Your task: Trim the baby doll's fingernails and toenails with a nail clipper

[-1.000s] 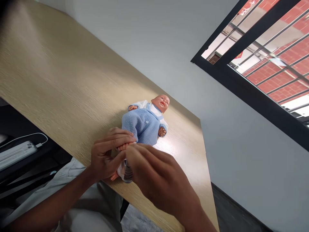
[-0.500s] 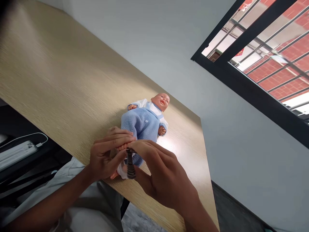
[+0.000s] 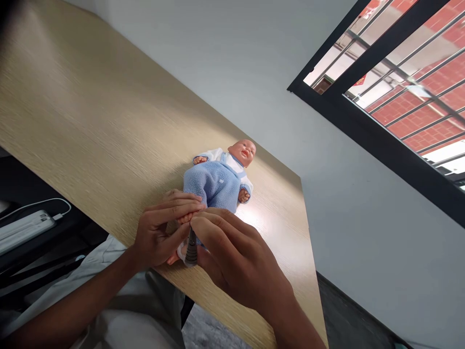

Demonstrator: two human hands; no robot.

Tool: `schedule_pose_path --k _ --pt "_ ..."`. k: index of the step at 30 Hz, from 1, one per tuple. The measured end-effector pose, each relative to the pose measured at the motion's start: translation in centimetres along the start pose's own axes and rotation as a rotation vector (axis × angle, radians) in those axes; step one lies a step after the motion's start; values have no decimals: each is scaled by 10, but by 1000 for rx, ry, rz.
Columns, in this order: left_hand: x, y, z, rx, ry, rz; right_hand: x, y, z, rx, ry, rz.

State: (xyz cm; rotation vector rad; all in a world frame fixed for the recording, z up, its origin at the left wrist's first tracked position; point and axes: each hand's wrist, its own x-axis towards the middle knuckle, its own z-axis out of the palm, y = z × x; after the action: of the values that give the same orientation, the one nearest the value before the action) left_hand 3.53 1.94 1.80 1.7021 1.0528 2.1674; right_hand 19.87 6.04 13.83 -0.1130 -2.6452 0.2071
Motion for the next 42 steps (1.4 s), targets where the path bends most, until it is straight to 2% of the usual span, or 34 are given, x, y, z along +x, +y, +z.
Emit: schedule_pose_path --k 6,13,23,33,42 --pt "0 0 0 -30 -3 -38 6 -6 3 -145 -40 -71" --pt "0 -1 1 -63 -2 -49 7 -13 11 -483 -13 -198" --pt "-2 -2 1 -56 -6 -47 12 -5 5 -359 21 -219" --pt "0 0 1 -60 -13 -50 8 -12 5 -429 -47 -172" --pt "-2 -2 0 -62 -25 -60 8 -15 7 -454 -17 -173"
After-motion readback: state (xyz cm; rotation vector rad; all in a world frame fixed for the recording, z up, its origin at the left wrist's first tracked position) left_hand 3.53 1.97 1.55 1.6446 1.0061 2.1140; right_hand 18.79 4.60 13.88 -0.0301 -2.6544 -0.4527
